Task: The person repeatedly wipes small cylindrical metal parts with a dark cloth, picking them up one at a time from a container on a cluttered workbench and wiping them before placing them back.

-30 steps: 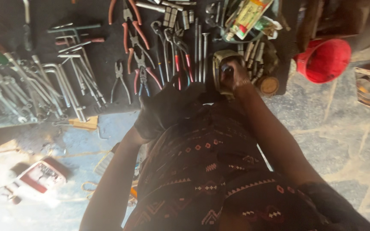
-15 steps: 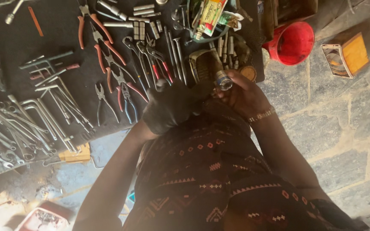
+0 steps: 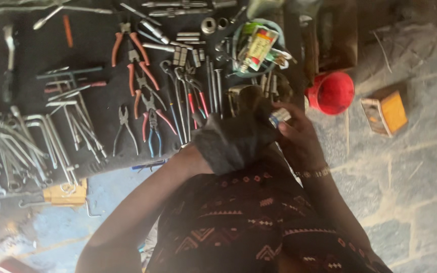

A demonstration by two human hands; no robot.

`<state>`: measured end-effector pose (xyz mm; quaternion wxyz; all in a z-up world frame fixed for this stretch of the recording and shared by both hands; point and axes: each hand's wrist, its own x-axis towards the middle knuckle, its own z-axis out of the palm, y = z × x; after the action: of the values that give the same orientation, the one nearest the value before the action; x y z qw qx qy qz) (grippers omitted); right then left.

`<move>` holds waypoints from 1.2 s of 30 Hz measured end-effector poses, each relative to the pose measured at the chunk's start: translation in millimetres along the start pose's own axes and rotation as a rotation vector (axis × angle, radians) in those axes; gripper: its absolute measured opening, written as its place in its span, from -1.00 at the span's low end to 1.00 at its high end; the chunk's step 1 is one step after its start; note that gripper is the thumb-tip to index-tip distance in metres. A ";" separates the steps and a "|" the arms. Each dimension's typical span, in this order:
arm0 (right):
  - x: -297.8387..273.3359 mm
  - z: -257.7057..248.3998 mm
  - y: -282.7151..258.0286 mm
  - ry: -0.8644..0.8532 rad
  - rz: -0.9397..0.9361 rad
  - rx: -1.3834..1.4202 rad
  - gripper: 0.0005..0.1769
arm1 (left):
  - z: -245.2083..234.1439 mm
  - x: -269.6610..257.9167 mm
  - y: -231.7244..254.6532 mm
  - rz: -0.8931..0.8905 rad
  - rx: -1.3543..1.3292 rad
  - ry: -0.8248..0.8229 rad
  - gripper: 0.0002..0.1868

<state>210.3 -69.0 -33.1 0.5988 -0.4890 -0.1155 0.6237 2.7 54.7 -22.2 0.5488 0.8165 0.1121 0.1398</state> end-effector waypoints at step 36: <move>4.5 24.2 -4.8 -0.085 0.186 -0.440 -0.38 | -28.1 -12.4 36.2 0.210 0.177 0.098 -0.72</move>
<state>196.1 -53.3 -19.8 0.4123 -0.5896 -0.2282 0.6560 -17.7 61.4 20.2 0.4507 0.8613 0.0644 0.2256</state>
